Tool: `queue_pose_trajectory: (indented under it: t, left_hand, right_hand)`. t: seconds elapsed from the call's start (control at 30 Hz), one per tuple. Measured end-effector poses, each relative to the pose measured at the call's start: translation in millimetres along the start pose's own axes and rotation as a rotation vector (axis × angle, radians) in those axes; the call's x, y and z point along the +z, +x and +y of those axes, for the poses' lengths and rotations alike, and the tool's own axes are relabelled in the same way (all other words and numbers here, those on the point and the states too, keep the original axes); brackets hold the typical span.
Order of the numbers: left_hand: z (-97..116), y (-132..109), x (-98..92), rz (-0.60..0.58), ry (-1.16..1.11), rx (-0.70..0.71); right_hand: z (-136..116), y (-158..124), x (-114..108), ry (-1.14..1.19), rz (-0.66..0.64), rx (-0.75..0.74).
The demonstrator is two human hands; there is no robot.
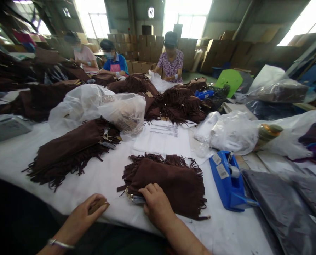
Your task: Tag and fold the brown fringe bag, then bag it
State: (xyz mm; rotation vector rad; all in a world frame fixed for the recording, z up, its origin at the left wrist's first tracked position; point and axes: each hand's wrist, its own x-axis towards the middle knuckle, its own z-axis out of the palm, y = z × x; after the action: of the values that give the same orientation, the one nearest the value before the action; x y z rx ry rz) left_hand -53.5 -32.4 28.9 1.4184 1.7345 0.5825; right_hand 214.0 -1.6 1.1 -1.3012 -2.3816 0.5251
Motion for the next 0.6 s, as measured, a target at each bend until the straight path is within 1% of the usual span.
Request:
queue_pose_trajectory:
  t: [0.07,0.13,0.2,0.23,0.3,0.37,0.4,0.43,0.5,0.53,0.6]
  left_hand:
    - [7.7,6.9,-10.1,0.061,-0.098,-0.024]
    - [20.1,14.6,-16.8,0.078,-0.264,-0.054]
    - [36.7,24.9,-16.3,0.045,-0.419,-0.058]
    - [45.8,31.3,-12.1,-0.001,-0.466,-0.048]
    - [63.6,45.9,5.2,-0.134,-0.492,-0.002]
    - [78.1,60.9,30.9,-0.293,-0.440,0.059]
    - [83.3,67.6,44.4,-0.351,-0.399,0.083]
    - [87.1,73.4,57.0,-0.384,-0.360,0.100]
    - [90.7,82.0,75.3,-0.392,-0.312,0.112]
    - [91.0,84.9,80.1,-0.385,-0.300,0.110]
    - [89.6,88.4,81.0,-0.368,-0.302,0.092]
  right_hand:
    - [2.4,1.9,-11.6,0.104,0.016,0.005]
    - [3.8,2.1,-17.4,0.162,0.026,0.014]
    - [4.4,0.8,-15.0,0.178,0.019,0.018]
    - [4.6,-0.4,-11.1,0.173,0.017,0.021]
    - [5.5,-4.4,-0.4,0.145,0.023,0.021]
    - [6.7,-10.7,10.5,0.100,0.054,0.017]
    - [7.3,-14.7,15.0,0.068,0.089,0.014]
    - [7.5,-19.0,18.3,0.028,0.138,0.011]
    - [6.5,-27.0,21.5,-0.062,0.261,-0.005]
    - [5.0,-29.9,21.2,-0.100,0.313,-0.025]
    - [0.8,-31.2,17.8,-0.147,0.361,-0.090]
